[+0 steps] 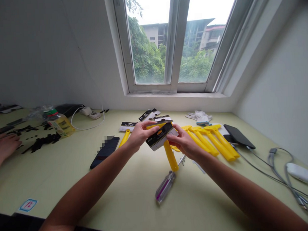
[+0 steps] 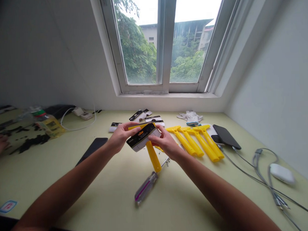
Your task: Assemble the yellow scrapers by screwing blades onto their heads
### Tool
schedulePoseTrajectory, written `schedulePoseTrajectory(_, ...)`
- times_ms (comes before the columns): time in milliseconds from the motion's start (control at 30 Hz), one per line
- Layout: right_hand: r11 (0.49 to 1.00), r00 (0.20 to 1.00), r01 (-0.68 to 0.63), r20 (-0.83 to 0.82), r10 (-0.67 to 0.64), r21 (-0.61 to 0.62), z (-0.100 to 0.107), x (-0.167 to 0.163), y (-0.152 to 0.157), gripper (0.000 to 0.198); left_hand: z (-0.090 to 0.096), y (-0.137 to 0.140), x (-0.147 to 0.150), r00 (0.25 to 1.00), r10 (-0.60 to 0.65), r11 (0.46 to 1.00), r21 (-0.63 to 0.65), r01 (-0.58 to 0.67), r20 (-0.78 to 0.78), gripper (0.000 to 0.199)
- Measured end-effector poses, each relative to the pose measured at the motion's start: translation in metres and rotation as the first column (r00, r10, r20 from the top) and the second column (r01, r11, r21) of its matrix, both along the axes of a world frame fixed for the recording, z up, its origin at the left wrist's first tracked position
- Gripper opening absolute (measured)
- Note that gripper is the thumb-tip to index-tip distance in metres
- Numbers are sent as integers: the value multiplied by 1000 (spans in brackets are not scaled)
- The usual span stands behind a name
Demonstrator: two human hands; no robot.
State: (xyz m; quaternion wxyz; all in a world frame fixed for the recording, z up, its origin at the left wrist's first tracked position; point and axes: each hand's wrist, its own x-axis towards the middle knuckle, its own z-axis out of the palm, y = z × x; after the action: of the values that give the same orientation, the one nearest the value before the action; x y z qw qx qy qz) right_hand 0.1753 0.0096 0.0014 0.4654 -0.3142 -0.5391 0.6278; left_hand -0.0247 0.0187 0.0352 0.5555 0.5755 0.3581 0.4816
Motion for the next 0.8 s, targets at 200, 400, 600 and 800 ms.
schedulePoseTrajectory(200, 998, 981, 60, -186, -59, 2, 4, -2, -1, 39, 8, 3, -7, 993, 118, 974, 192, -118, 10, 31)
schedulePoseTrajectory(400, 983, 954, 185, -245, -175, 16, 15, 2, 1, 38, 10, 0, -7, 996, 84, 987, 141, -81, -18, 47)
schedulePoseTrajectory(600, 960, 949, 271, -187, -253, 77, 30, 2, -3, 36, 12, -10, 0, 985, -164, 983, 71, 167, -46, 49)
schedulePoseTrajectory(800, 958, 960, 265, -125, -251, 107, 43, 0, -13, 34, 16, -22, 9, 994, -98, 994, 60, 95, 56, 31)
